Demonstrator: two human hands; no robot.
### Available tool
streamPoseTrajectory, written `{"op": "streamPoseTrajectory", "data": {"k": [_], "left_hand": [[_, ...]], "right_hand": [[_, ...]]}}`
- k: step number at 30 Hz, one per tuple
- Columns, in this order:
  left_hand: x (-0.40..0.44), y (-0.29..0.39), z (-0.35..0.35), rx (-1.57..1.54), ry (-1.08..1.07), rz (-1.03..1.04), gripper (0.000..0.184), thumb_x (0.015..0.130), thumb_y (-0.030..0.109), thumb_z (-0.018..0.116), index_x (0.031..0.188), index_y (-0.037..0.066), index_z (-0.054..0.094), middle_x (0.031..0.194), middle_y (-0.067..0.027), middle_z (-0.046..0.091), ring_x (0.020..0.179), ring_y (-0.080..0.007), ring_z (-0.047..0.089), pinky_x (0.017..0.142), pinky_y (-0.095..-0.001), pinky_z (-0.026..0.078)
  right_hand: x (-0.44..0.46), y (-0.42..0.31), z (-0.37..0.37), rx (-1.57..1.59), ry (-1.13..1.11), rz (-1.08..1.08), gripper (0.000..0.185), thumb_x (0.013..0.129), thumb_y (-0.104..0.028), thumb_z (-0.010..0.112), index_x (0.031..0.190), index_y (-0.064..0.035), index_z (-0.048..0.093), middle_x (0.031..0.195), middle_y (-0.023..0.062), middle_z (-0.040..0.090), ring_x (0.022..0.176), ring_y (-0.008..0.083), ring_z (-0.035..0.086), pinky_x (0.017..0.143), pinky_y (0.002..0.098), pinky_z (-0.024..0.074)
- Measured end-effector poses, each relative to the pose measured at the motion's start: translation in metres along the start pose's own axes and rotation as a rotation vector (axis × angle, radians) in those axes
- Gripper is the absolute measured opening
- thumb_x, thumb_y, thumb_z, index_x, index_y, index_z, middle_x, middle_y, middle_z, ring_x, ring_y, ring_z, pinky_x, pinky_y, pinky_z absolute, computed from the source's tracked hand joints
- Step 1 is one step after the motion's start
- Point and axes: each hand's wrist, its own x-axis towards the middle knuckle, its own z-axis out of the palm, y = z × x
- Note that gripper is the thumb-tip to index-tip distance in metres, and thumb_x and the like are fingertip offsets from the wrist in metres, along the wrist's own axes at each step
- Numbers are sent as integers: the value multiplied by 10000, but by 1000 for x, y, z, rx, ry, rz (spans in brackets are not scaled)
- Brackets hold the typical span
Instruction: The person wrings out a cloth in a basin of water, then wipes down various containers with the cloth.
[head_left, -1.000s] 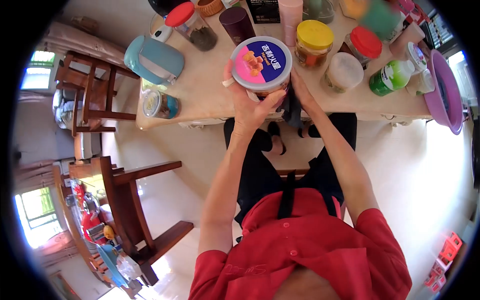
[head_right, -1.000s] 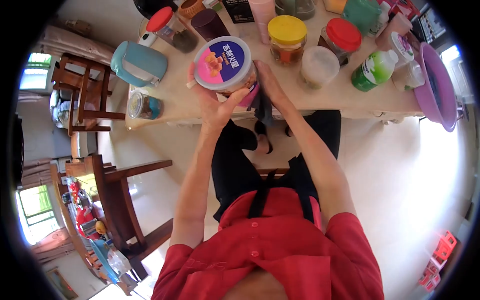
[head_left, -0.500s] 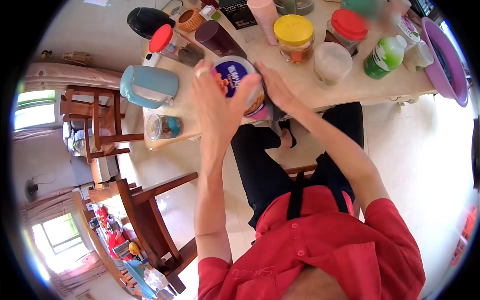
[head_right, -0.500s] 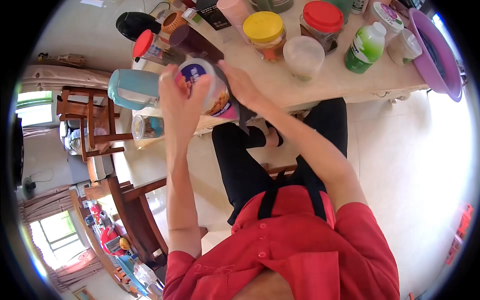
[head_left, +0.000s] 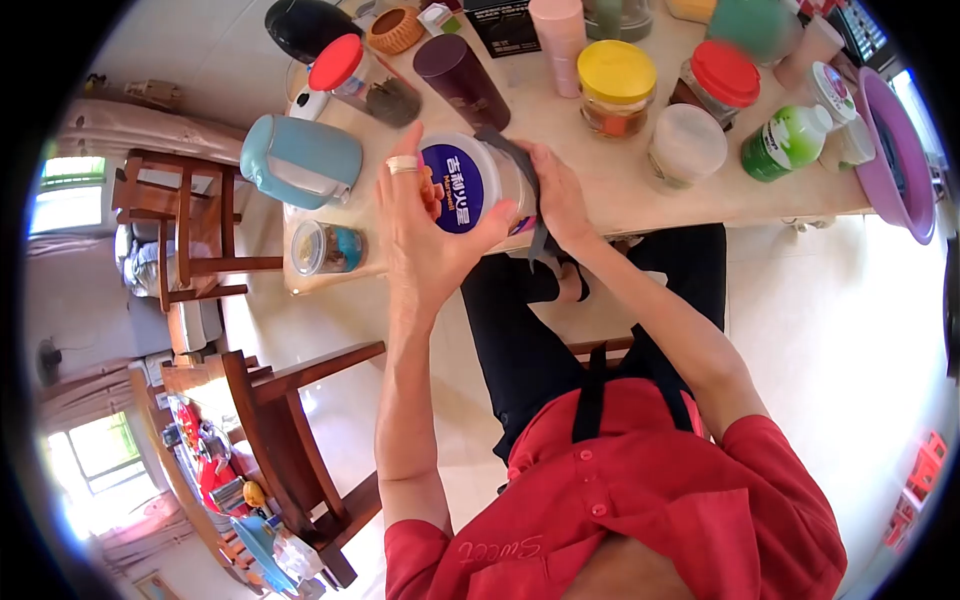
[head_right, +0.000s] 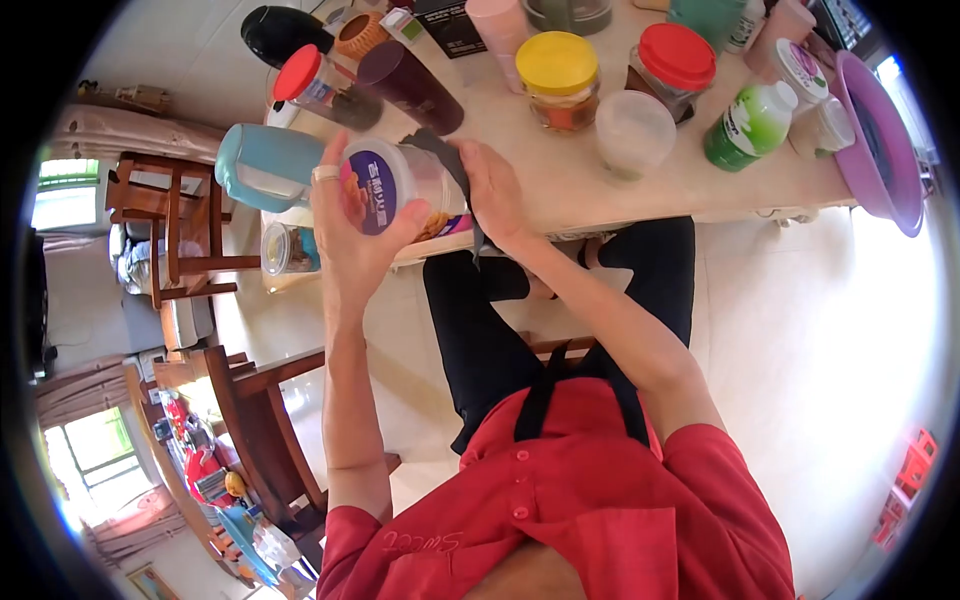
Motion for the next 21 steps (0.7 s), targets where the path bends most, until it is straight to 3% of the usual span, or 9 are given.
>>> {"op": "streamPoseTrajectory", "data": {"k": [3, 8, 11, 14, 15, 17, 19, 21], "left_hand": [[1, -13, 4, -31, 56, 137, 1006, 609, 344, 861, 1406, -19, 367, 1250, -161, 470, 1055, -290, 476, 881, -358, 431], [-7, -38, 19, -217, 70, 162, 1019, 612, 354, 845, 1414, -17, 339, 1283, -206, 434, 1165, -362, 443, 979, -448, 390], [-13, -47, 12, -182, 5, 143, 1011, 612, 327, 816, 1421, -21, 319, 1302, -217, 406, 1190, -373, 422, 982, -452, 391], [-20, -58, 6, -29, 17, 176, 1062, 611, 326, 799, 1460, -3, 253, 1337, -226, 365, 1195, -388, 409, 989, -456, 389], [-22, -58, 3, -27, 15, 170, 1062, 611, 326, 799, 1460, -3, 253, 1337, -226, 365, 1195, -388, 409, 989, -456, 389], [-24, -54, -2, -112, -37, 21, 1105, 616, 324, 785, 1492, 18, 183, 1380, -236, 316, 1208, -399, 390, 1006, -470, 372], [-25, -54, -6, -10, -59, 65, 1122, 613, 309, 785, 1499, 26, 156, 1387, -233, 298, 1217, -398, 380, 1015, -473, 365], [-27, -60, -8, 91, -75, 120, 1140, 611, 295, 786, 1506, 34, 130, 1394, -231, 279, 1226, -398, 369, 1024, -477, 359]], "right_hand": [[9, -43, 3, -143, 39, -323, 370, 1008, -257, 381, 1075, 1, 636, 1056, 165, 651, 975, 335, 595, 879, 371, 441], [6, -75, 10, -176, -111, -364, 308, 989, -238, 443, 1078, -20, 640, 1067, 140, 659, 984, 337, 594, 882, 385, 446], [15, -64, 6, -284, -271, -551, 290, 974, -234, 458, 1082, -46, 650, 1079, 125, 663, 1004, 326, 599, 876, 379, 456], [37, -48, -6, -540, -449, -495, 293, 954, -206, 435, 1105, -59, 639, 1086, 122, 664, 1017, 317, 609, 868, 392, 466], [47, -38, -16, -723, -538, -542, 359, 1006, -223, 345, 1174, -46, 609, 1173, 142, 639, 1026, 332, 615, 917, 386, 462], [63, -8, -35, -723, -495, -514, 335, 966, -199, 378, 1167, -58, 606, 1131, 142, 648, 1015, 331, 617, 898, 398, 466], [59, 9, -50, -730, -455, -483, 321, 927, -176, 410, 1160, -69, 604, 1090, 142, 657, 1005, 330, 619, 879, 410, 470], [51, 14, -60, -550, -338, -224, 334, 939, -203, 404, 1175, -64, 595, 1098, 166, 643, 1008, 345, 614, 900, 398, 466]]}}
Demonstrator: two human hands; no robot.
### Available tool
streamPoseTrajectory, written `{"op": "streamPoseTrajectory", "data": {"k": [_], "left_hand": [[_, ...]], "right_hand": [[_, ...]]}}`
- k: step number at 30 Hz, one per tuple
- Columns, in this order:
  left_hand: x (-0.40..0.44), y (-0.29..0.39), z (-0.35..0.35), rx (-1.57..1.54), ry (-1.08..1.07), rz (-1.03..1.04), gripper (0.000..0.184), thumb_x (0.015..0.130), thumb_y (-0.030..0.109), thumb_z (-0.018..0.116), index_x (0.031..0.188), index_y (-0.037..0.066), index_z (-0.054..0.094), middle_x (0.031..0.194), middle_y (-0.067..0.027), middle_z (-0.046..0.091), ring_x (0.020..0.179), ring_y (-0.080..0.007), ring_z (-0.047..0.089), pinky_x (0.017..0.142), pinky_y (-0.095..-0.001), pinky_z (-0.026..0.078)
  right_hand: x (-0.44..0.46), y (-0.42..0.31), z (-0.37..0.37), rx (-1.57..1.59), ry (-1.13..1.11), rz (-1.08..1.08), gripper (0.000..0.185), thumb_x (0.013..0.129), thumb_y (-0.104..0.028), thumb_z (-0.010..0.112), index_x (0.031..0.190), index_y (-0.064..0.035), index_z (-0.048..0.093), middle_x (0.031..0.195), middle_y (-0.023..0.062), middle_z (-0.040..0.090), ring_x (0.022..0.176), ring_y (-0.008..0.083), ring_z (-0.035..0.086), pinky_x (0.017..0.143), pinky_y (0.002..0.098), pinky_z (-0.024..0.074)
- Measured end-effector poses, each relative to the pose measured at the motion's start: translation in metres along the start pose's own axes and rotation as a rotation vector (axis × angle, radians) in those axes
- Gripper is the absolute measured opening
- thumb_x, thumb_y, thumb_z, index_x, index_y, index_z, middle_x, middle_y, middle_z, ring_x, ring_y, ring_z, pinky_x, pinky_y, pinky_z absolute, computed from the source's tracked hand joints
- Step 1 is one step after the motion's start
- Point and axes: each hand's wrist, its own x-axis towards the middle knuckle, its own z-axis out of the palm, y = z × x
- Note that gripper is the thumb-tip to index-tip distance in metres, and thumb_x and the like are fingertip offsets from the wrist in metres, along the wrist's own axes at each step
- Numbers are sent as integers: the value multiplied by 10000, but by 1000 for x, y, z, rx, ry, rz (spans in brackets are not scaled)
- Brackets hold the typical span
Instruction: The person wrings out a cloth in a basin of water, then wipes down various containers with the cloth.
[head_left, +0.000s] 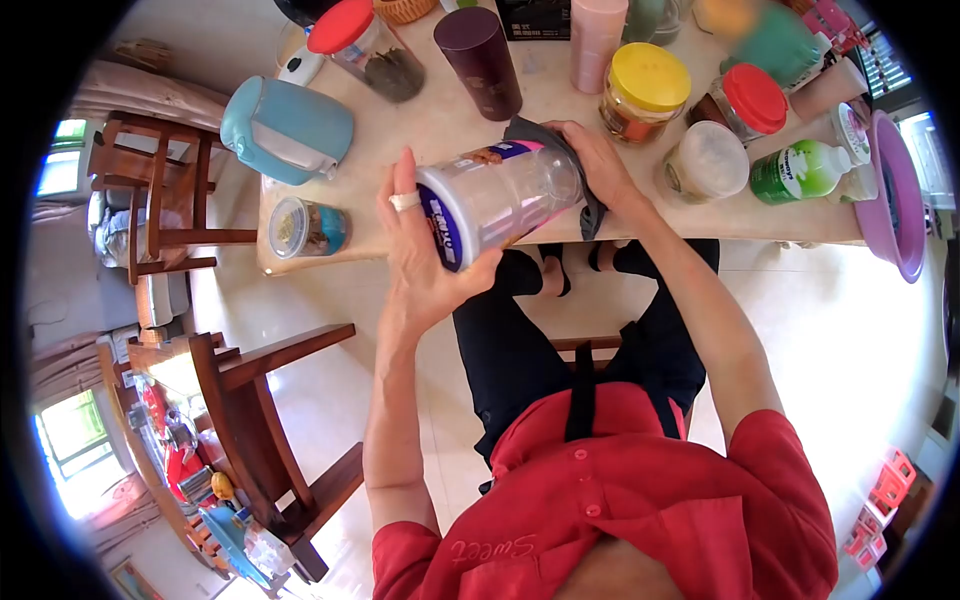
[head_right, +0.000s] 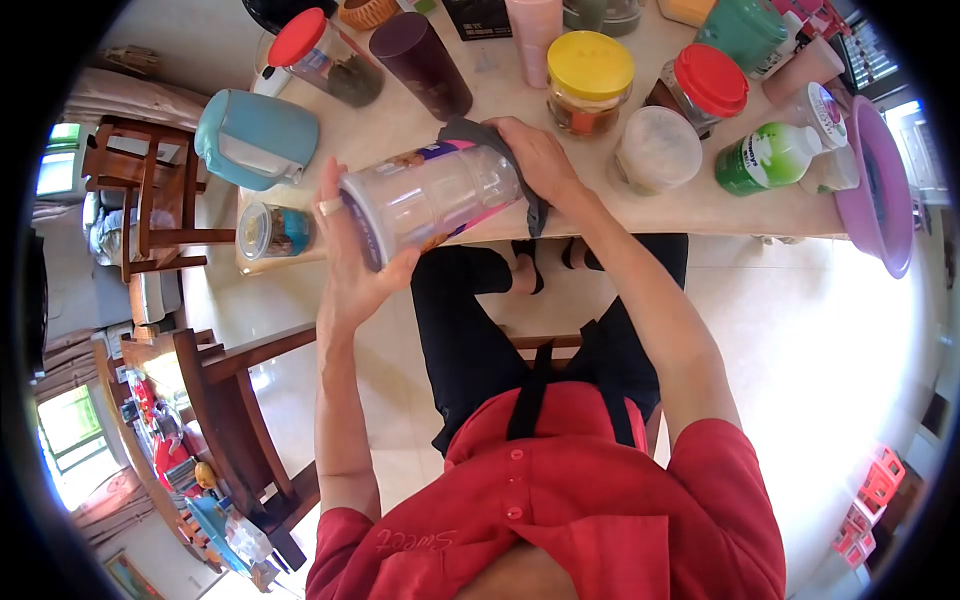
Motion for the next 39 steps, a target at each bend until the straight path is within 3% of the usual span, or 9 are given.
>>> {"op": "streamPoseTrajectory", "data": {"k": [7, 10, 16, 19, 25, 28, 32, 34, 39], "left_hand": [[-22, -8, -3, -180, -7, -97, 1146, 587, 227, 798, 1506, 58, 134, 1435, -225, 235, 1269, -408, 336, 1056, -478, 335], [-22, -2, -1, -177, -17, -92, 1136, 579, 207, 796, 1504, 69, 150, 1466, -237, 218, 1301, -425, 313, 1060, -488, 329], [-21, 32, 6, 136, -22, 55, 1091, 572, 134, 777, 1490, 63, 193, 1486, -269, 208, 1323, -480, 281, 1076, -517, 304], [-32, 36, 3, 190, -74, 64, 1095, 575, 146, 780, 1487, 55, 180, 1498, -275, 196, 1348, -484, 256, 1097, -515, 276], [-36, 33, 7, 203, -82, 144, 1144, 564, 173, 777, 1511, 66, 145, 1532, -288, 126, 1389, -484, 186, 1095, -546, 268], [-37, 32, 9, 85, -40, 115, 1092, 609, 202, 805, 1506, 96, 191, 1539, -277, 100, 1390, -513, 146, 1078, -596, 263], [-46, 28, 19, 8, 55, -46, 1160, 654, 320, 831, 1525, 75, 105, 1545, -301, 29, 1419, -493, 96, 1101, -568, 241], [-46, 32, 19, 0, 96, -150, 1183, 660, 350, 837, 1527, 68, 83, 1537, -308, 31, 1416, -486, 115, 1100, -556, 250], [-41, 25, 21, -256, 46, -228, 1145, 698, 258, 812, 1522, 40, 48, 1406, -198, 212, 1361, -364, 260, 1146, -489, 236]], "right_hand": [[-19, -15, 22, 116, 187, -30, 366, 977, -261, 383, 1198, -57, 592, 1217, 123, 603, 1161, 329, 538, 1035, 396, 362], [-28, -42, 33, -345, 311, -155, 312, 962, -230, 448, 1123, -49, 644, 1231, 84, 612, 1210, 287, 519, 1105, 505, 228], [-28, -126, 42, 63, 232, -402, 203, 907, -198, 557, 1037, -78, 658, 1062, 70, 669, 1017, 271, 616, 954, 416, 434], [-21, -129, 18, 43, -73, -354, 206, 905, -201, 542, 1030, -80, 652, 1035, 64, 672, 977, 263, 620, 907, 402, 454], [4, -67, 5, -284, -132, -575, 239, 887, -237, 486, 991, -84, 638, 935, 75, 665, 922, 295, 621, 808, 397, 474], [7, -58, -2, -226, -181, -356, 242, 887, -214, 445, 959, -63, 619, 866, 104, 657, 872, 327, 623, 768, 420, 482], [5, -45, 1, -279, -116, -466, 241, 887, -223, 449, 951, -62, 617, 870, 93, 655, 884, 325, 616, 812, 420, 472], [0, -42, -2, -289, -114, -307, 270, 919, -228, 424, 983, -57, 623, 954, 103, 664, 966, 311, 603, 902, 426, 440], [-19, -35, -2, -318, 57, -250, 335, 957, -221, 379, 1098, -35, 619, 1173, 128, 621, 1117, 291, 550, 999, 421, 379]]}}
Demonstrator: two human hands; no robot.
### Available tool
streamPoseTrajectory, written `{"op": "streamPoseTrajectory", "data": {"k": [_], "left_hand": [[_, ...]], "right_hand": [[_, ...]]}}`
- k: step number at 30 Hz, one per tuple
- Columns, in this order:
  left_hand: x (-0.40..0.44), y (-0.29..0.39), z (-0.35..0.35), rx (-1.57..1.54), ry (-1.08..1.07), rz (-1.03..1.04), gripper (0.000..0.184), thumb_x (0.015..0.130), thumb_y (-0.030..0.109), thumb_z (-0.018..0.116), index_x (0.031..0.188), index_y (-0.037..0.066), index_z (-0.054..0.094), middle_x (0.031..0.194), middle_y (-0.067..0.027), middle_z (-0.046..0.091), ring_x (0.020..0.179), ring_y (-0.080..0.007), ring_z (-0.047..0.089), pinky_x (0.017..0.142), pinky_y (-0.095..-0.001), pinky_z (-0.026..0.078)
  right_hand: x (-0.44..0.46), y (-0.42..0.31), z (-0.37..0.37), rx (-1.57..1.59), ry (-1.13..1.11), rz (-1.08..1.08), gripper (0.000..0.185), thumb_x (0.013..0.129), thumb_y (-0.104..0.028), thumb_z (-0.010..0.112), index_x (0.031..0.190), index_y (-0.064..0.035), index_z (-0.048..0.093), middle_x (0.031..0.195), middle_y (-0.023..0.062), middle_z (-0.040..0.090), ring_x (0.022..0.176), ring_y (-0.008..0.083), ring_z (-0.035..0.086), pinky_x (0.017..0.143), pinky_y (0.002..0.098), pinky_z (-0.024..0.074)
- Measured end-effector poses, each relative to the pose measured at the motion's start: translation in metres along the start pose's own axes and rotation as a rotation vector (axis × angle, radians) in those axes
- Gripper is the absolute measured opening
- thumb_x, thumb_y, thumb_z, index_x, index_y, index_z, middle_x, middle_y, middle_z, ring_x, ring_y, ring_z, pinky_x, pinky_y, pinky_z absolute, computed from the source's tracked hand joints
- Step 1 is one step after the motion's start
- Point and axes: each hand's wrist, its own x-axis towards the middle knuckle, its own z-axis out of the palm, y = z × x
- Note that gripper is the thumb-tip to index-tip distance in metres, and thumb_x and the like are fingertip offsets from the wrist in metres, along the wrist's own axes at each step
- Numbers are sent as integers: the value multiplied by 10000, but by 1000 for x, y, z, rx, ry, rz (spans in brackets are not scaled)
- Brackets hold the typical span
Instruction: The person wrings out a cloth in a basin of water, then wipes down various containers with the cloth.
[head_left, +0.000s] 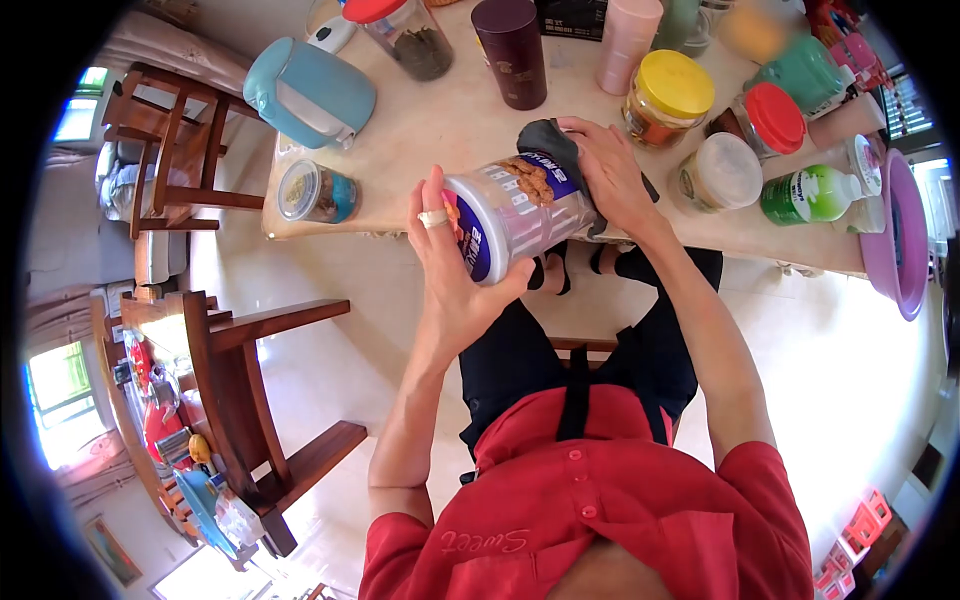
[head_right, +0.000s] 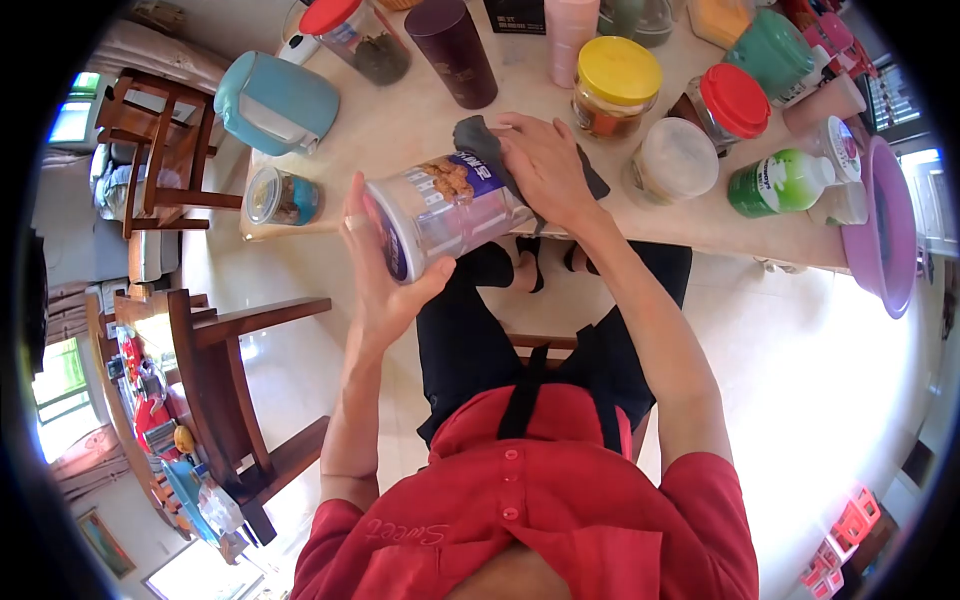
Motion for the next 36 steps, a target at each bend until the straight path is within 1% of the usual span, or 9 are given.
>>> {"op": "streamPoseTrajectory", "data": {"k": [5, 7, 13, 16, 18, 20, 26, 30, 36], "left_hand": [[3, 18, 3, 81, -9, 12, 1095, 644, 111, 778, 1505, 42, 105, 1407, -185, 219, 1334, -355, 280, 1133, -469, 270], [3, 25, 5, 103, -13, 34, 1085, 625, 82, 772, 1497, 43, 127, 1409, -184, 218, 1324, -358, 286, 1123, -464, 286], [-1, 46, 13, 281, -41, 61, 1035, 594, 56, 794, 1450, 40, 212, 1419, -235, 217, 1302, -413, 288, 993, -442, 417], [-7, 33, 13, 318, -19, 68, 1026, 594, 56, 796, 1440, 27, 217, 1415, -246, 214, 1299, -413, 291, 977, -434, 431], [-9, 31, 9, 266, -29, 31, 1016, 601, 60, 796, 1435, 17, 217, 1408, -236, 223, 1313, -401, 277, 981, -438, 423], [-8, 27, 6, 254, -10, 61, 1013, 614, 78, 798, 1438, 18, 212, 1402, -221, 224, 1300, -388, 318, 984, -443, 419], [-8, -6, 6, -23, 67, 7, 1093, 599, 159, 813, 1474, 61, 164, 1379, -238, 242, 1278, -406, 312, 1053, -485, 340], [-7, -5, 4, -127, 122, -108, 1097, 652, 204, 823, 1483, 36, 128, 1360, -234, 262, 1273, -377, 339, 1059, -472, 336], [-4, -7, 7, -175, 177, -158, 1098, 653, 205, 826, 1480, 26, 126, 1332, -233, 280, 1250, -373, 350, 1050, -470, 340]], "right_hand": [[-14, -14, -7, 196, -1, 169, 353, 951, -205, 396, 1150, 1, 601, 1247, 154, 580, 1171, 314, 517, 1022, 432, 350], [-23, -21, -3, 175, 155, 143, 337, 942, -190, 421, 1149, 11, 596, 1224, 167, 584, 1151, 341, 523, 1011, 446, 355], [-7, -96, -30, 433, 44, -67, 311, 951, -208, 465, 1172, -36, 600, 1188, 135, 603, 1142, 322, 541, 990, 423, 380], [7, -87, -33, 474, -86, -150, 312, 957, -231, 482, 1187, -65, 613, 1145, 105, 636, 1109, 300, 569, 974, 405, 396], [13, -75, -29, 417, -123, -121, 402, 997, -282, 383, 1147, -2, 631, 1136, 145, 651, 1088, 315, 586, 962, 391, 409], [20, -51, -19, 277, -178, -114, 327, 963, -280, 415, 1043, -85, 665, 1022, 94, 681, 970, 306, 622, 856, 396, 463], [13, -4, -2, 289, -182, 170, 374, 958, -313, 416, 981, -12, 636, 961, 169, 659, 902, 372, 599, 800, 418, 457], [0, 2, 10, 425, 13, 324, 386, 987, -309, 407, 1016, -6, 644, 996, 188, 653, 942, 361, 607, 836, 387, 459], [-16, -38, 14, 37, 140, 203, 366, 988, -281, 399, 1197, -86, 627, 1264, 100, 578, 1257, 319, 457, 1091, 459, 252]]}}
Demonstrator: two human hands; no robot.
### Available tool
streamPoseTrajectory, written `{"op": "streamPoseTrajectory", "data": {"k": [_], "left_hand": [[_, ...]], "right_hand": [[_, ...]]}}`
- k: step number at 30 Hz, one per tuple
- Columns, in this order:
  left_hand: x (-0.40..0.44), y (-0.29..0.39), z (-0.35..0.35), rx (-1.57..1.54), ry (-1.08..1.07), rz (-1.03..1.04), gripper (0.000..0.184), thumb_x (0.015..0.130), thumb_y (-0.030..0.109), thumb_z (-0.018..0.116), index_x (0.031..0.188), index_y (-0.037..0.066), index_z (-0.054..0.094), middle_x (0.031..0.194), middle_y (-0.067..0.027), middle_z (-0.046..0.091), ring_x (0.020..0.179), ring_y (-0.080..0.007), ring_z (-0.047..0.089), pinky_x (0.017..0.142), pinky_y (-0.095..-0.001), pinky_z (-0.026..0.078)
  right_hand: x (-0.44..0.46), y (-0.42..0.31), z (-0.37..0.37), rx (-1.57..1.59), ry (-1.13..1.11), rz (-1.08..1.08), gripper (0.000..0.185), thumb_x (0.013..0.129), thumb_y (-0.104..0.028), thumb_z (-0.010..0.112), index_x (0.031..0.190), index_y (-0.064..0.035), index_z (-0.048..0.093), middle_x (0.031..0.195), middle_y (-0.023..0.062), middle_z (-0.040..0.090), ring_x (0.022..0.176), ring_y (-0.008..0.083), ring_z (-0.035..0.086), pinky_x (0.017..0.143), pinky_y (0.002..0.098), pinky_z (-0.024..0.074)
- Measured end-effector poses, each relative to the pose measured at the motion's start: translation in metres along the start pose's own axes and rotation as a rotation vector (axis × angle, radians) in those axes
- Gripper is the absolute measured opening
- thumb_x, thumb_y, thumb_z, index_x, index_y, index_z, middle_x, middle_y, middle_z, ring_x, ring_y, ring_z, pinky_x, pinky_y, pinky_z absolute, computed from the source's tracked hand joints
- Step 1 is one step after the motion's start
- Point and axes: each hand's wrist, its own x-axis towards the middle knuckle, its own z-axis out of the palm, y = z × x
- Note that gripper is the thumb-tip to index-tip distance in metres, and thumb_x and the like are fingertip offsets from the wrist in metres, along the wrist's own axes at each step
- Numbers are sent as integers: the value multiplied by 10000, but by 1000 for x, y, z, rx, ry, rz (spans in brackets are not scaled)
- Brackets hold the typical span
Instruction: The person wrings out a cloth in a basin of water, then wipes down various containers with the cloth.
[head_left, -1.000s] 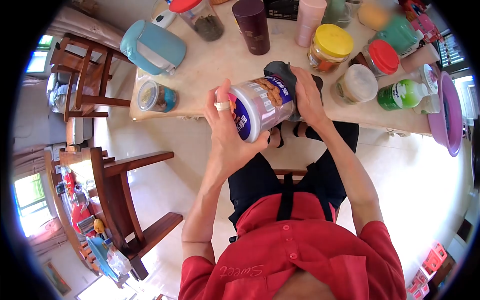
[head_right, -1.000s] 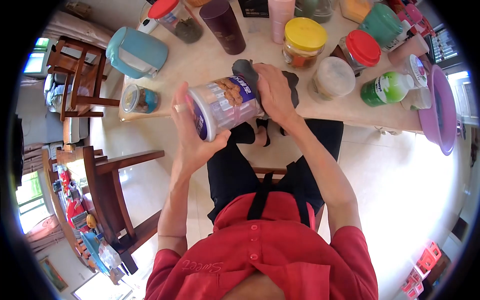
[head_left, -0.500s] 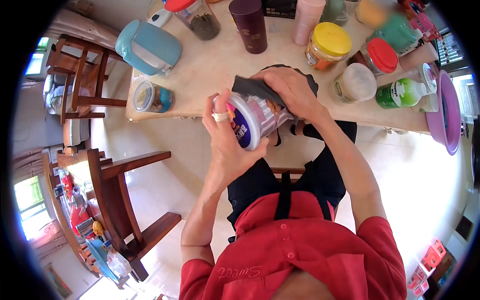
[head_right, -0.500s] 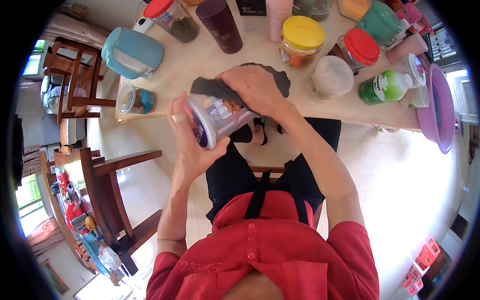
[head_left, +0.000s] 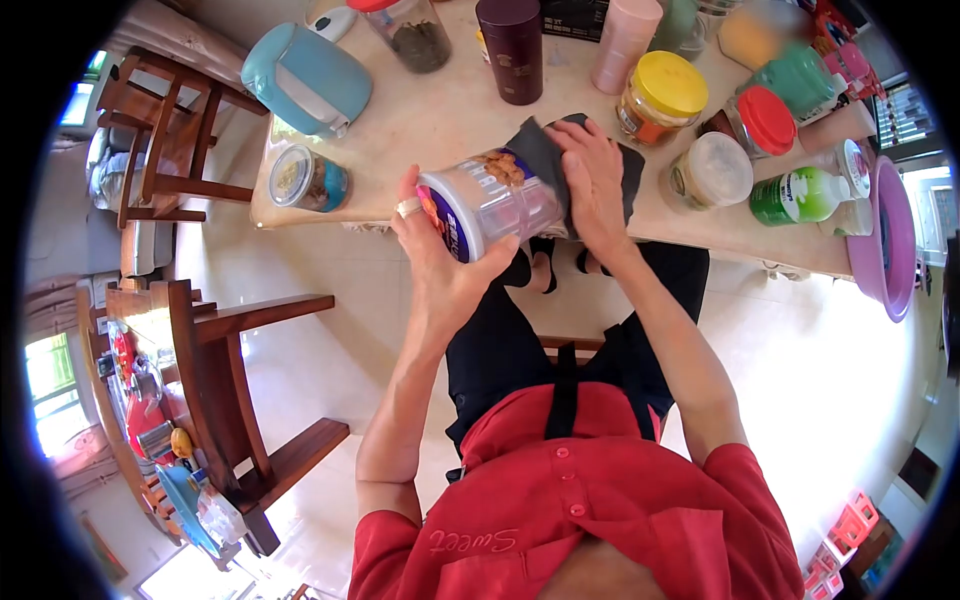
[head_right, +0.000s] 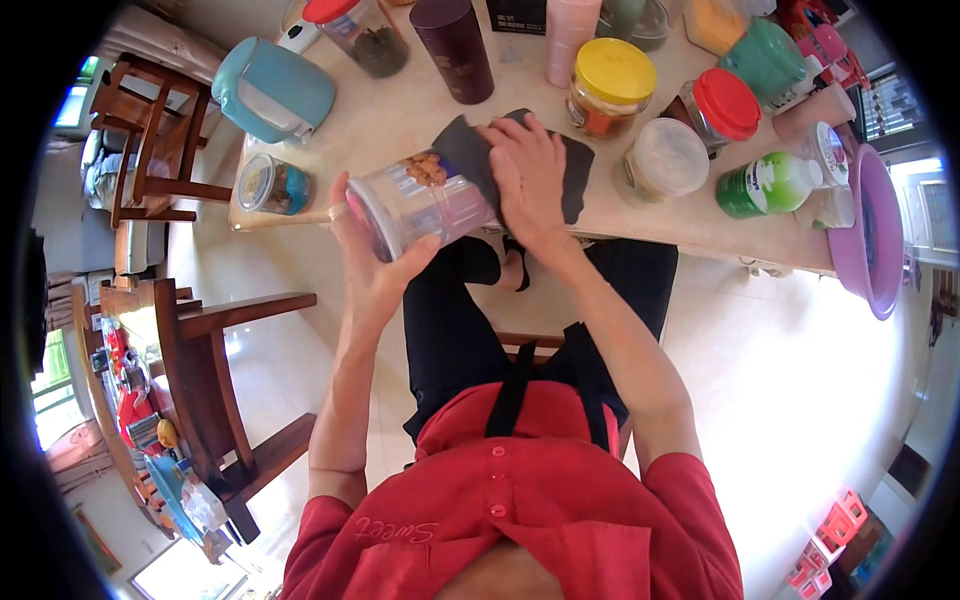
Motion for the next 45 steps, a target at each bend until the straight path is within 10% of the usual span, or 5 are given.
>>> {"op": "streamPoseTrajectory", "data": {"k": [4, 17, 22, 28, 45], "left_hand": [[0, 2, 1, 90, -4, -6, 1094, 638, 186, 826, 1473, 20, 139, 1311, -236, 290, 1224, -388, 358, 1025, -466, 357], [-6, 23, -12, 405, -227, 221, 1155, 646, 145, 855, 1523, 53, 108, 1487, -229, 153, 1380, -395, 222, 1076, -480, 333], [-8, 10, -5, -51, -182, -61, 1295, 656, 445, 878, 1494, -52, 25, 1499, -293, 96, 1390, -409, 187, 1102, -493, 263], [-11, 4, -1, 60, -190, 64, 1162, 741, 227, 840, 1505, 38, -16, 1432, -239, 270, 1309, -324, 399, 1057, -439, 384], [-18, 31, 16, 191, -152, 100, 1166, 617, 104, 858, 1483, 10, 83, 1385, -256, 224, 1282, -416, 321, 1007, -448, 389]], "right_hand": [[-9, -47, -4, 158, -109, -149, 359, 961, -248, 460, 1263, -113, 598, 1322, 72, 541, 1339, 296, 379, 1135, 472, 158], [18, -19, -16, 203, -163, -268, 258, 925, -221, 531, 1091, -76, 665, 1042, 80, 691, 1023, 269, 623, 924, 384, 425], [3, -19, -13, 150, -2, -274, 269, 932, -235, 519, 1115, -100, 662, 1097, 80, 659, 1061, 277, 600, 983, 437, 376], [-6, -1, -26, -57, -43, -214, 355, 953, -320, 483, 1204, -115, 630, 1242, 107, 581, 1207, 310, 503, 1070, 586, 199], [-5, -74, -29, 361, -28, -259, 367, 924, -314, 530, 1177, -64, 621, 1156, 128, 606, 1066, 310, 573, 961, 407, 396]]}}
